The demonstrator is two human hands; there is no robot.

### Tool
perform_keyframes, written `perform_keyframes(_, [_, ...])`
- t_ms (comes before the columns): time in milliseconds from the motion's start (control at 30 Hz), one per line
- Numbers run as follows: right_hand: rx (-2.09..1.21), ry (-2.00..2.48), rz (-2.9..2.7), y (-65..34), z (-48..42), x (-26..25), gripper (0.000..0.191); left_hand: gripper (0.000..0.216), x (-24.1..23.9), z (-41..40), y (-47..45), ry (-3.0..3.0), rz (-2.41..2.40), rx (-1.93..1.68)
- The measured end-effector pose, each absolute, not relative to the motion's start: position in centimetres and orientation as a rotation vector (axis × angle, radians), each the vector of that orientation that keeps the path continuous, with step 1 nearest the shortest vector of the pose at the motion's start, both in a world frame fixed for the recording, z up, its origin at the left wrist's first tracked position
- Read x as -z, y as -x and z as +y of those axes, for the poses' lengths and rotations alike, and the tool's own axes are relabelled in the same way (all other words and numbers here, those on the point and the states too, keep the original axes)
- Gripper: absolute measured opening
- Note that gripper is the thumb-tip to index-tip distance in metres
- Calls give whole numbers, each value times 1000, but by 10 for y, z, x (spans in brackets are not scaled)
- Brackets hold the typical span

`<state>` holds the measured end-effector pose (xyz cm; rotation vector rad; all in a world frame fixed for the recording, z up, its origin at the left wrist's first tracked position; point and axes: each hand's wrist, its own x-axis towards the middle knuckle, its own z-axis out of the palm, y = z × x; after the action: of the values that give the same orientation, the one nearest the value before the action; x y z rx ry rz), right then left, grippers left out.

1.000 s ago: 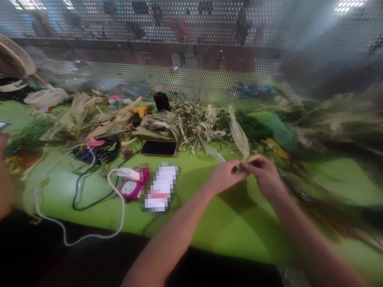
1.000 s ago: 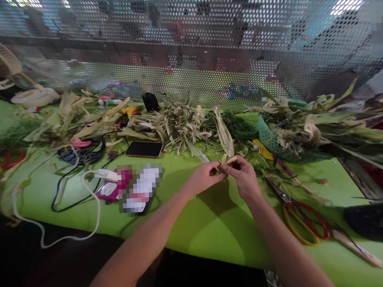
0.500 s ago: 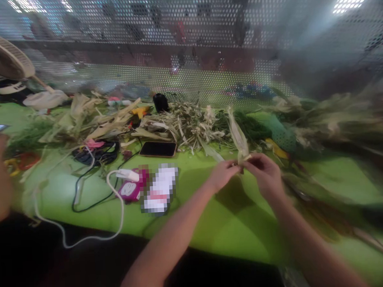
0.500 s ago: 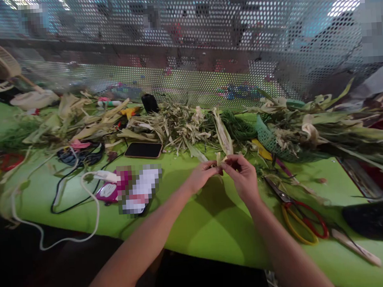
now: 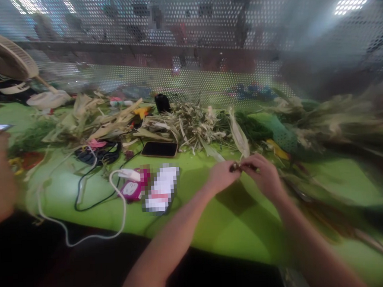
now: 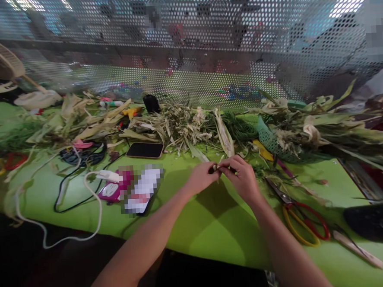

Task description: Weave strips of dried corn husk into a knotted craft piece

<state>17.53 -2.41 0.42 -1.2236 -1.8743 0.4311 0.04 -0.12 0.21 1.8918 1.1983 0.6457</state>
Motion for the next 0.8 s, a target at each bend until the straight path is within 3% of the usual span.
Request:
perform_keyframes(333, [-505, 1249, -1796, -171, -27, -7, 10, 15, -4, -5, 1, -2010, 1230, -606])
perform_keyframes(533, [-339, 1272, -1937, -172, -28, -10, 4, 20, -5, -3, 1, -2088, 1276, -514])
perform_keyframes(800, [-35, 1324, -2115, -168, -36, -9, 15, 24, -8, -2, 0, -2208, 1313, -309])
